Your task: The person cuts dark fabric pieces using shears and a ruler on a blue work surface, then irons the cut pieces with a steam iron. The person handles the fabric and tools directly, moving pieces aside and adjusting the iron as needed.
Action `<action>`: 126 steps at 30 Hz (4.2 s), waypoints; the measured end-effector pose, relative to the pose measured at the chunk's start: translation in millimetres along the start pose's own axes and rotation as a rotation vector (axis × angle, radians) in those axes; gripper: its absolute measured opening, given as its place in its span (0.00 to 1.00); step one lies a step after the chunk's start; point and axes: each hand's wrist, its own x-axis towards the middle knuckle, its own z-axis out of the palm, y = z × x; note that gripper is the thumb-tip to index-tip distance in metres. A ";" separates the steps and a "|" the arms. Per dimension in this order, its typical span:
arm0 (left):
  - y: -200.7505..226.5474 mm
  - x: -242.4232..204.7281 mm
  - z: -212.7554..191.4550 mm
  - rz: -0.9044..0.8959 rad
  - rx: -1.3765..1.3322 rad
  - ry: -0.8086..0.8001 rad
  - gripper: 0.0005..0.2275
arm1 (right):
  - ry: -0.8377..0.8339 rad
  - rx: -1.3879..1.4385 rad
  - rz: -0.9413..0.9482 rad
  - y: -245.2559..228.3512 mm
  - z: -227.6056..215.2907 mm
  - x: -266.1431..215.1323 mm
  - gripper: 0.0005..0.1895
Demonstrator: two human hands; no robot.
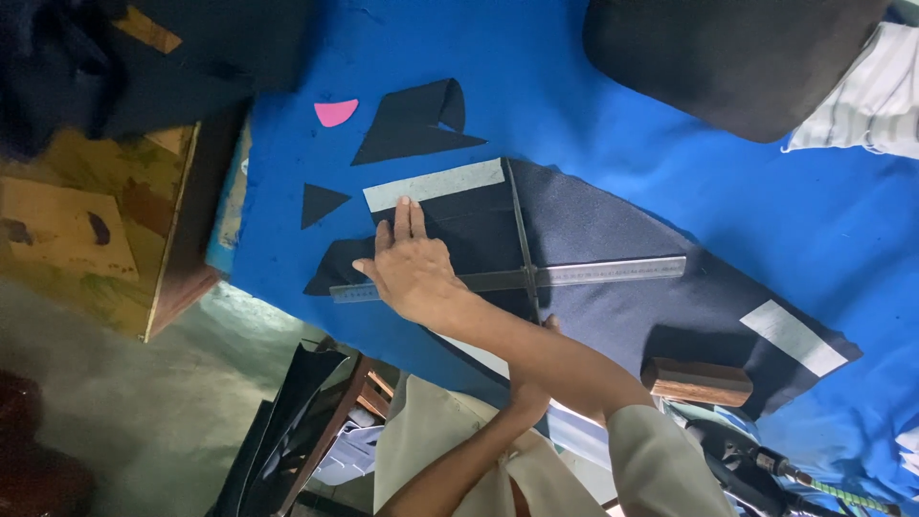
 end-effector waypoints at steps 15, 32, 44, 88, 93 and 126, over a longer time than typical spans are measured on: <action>3.7 -0.9 -14.2 0.214 0.051 0.100 0.17 | 0.141 0.241 -0.068 11.6 -30.7 -15.8 0.34; -138.7 94.7 -314.9 0.363 0.924 0.720 0.27 | 0.813 -0.464 -0.085 98.8 26.0 7.1 0.36; -57.7 200.4 -387.0 1.055 1.188 0.533 0.28 | 1.224 0.457 0.712 66.6 83.8 -169.8 0.17; 3.0 84.5 -37.4 1.087 0.993 0.687 0.09 | 1.381 0.938 0.970 91.6 415.8 -462.6 0.20; 9.4 99.4 -71.2 1.141 0.837 0.414 0.14 | 0.999 0.835 0.778 36.4 337.6 -398.0 0.19; 8.2 184.0 -529.9 1.098 0.932 0.973 0.17 | 1.070 1.218 1.165 -72.6 223.9 -222.7 0.27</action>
